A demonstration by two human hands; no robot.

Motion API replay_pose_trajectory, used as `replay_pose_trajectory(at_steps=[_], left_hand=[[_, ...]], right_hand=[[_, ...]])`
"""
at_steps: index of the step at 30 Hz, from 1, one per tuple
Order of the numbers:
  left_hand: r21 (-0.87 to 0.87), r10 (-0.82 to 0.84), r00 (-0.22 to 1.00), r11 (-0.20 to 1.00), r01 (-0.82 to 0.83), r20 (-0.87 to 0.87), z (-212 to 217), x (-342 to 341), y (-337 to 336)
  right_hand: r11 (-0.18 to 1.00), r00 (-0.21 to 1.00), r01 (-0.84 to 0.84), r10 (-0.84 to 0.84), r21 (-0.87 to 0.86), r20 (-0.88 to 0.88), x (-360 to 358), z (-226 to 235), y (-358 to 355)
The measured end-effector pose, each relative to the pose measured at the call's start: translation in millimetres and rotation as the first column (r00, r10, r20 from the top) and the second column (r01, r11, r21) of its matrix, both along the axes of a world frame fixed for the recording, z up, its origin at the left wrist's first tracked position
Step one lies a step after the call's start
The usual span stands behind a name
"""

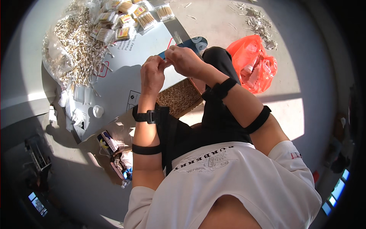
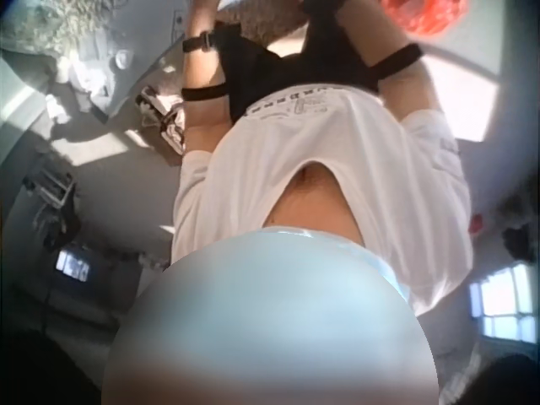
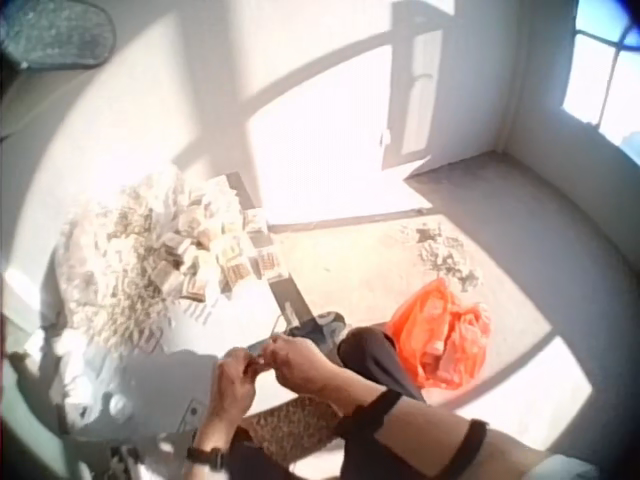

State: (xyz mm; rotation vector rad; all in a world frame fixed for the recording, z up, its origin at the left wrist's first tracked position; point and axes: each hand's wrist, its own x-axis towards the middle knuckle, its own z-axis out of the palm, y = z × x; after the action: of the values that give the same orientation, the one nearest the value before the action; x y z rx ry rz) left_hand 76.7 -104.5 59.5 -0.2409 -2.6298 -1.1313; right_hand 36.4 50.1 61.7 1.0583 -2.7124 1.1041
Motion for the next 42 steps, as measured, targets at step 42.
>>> replay_pose_trajectory(at_steps=[42], left_hand=[[0.614,-0.035,0.865,0.719,-0.325,0.5,8.5,-2.1,-6.8]], right_hand=[[0.781,0.784,0.314,0.107,-0.539,0.612,-10.3,-30.0,-7.8]])
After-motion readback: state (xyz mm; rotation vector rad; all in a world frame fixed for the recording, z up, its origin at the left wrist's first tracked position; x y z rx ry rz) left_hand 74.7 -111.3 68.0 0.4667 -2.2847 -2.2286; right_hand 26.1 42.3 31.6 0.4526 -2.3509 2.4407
